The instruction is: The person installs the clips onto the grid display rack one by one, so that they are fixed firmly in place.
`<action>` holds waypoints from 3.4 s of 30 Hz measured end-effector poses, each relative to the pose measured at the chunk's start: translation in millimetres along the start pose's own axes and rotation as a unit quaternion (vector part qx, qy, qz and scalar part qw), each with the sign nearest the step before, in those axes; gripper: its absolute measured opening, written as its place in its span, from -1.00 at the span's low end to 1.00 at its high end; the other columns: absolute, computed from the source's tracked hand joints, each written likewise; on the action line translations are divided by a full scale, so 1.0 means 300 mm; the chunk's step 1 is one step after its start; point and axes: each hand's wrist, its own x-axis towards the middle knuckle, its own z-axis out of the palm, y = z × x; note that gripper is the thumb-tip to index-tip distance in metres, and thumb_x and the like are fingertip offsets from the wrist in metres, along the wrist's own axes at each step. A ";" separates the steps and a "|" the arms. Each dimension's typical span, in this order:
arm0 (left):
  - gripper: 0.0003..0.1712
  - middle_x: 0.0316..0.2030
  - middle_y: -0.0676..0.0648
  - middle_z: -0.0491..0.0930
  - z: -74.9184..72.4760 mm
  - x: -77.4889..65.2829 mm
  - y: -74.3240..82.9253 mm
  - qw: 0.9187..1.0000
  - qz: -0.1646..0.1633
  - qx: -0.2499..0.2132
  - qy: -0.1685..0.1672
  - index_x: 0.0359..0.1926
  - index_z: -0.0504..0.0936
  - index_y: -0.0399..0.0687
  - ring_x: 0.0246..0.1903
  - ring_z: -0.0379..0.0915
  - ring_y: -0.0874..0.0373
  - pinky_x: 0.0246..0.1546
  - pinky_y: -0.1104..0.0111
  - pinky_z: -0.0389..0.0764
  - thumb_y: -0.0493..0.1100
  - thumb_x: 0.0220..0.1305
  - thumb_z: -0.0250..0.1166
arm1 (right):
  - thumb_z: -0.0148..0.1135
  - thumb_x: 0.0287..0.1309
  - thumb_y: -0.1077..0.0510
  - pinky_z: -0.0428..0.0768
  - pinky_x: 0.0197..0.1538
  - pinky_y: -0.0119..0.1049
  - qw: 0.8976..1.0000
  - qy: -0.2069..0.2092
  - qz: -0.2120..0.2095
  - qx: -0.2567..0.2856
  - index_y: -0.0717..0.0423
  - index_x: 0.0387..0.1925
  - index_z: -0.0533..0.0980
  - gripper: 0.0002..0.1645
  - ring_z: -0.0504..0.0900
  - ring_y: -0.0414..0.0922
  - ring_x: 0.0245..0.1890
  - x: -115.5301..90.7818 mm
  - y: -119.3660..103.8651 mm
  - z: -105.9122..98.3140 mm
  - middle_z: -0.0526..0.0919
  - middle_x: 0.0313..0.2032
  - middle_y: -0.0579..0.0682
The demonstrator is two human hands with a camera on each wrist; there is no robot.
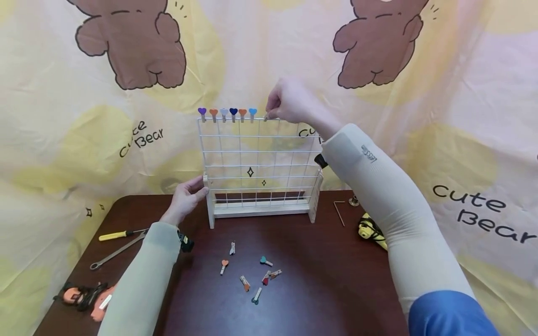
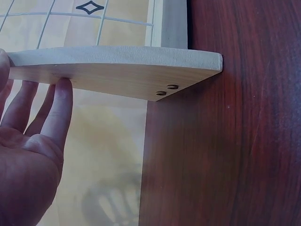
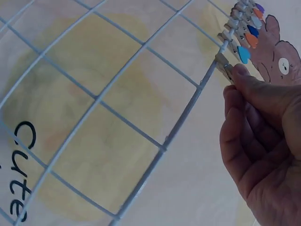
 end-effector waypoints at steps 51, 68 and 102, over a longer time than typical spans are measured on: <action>-0.32 0.38 -0.39 0.48 0.014 0.006 -0.014 1.000 0.002 -0.001 -0.007 0.55 0.38 -0.19 0.03 0.57 0.44 0.01 0.62 0.58 -0.27 0.50 0.34 | 0.67 0.08 0.12 0.61 -0.35 -0.44 0.959 -0.192 0.042 0.203 -0.18 -0.52 0.72 -0.78 0.61 -0.39 -0.51 -0.681 -0.017 1.023 0.65 -0.60 -0.42; -0.33 0.38 -0.36 0.50 0.002 0.009 -0.004 1.000 0.001 0.009 -0.005 0.55 0.40 -0.13 0.05 0.58 0.39 0.01 0.61 0.59 -0.24 0.51 0.34 | 0.52 0.24 0.30 0.76 -0.19 -0.29 0.929 0.227 0.015 0.293 0.15 -0.22 0.80 -0.92 0.81 -0.07 -0.34 -0.203 0.066 0.173 0.85 -0.27 0.04; -0.31 0.40 -0.34 0.48 0.000 0.006 -0.001 1.000 -0.012 0.003 -0.007 0.58 0.36 -0.07 0.06 0.59 0.39 0.02 0.61 0.58 -0.22 0.52 0.33 | 0.58 0.17 0.03 0.61 -0.26 -0.48 0.961 -0.203 -0.143 0.126 -0.11 -0.23 0.78 -0.86 0.61 -0.42 -0.38 -0.618 0.039 0.835 0.73 -0.38 -0.35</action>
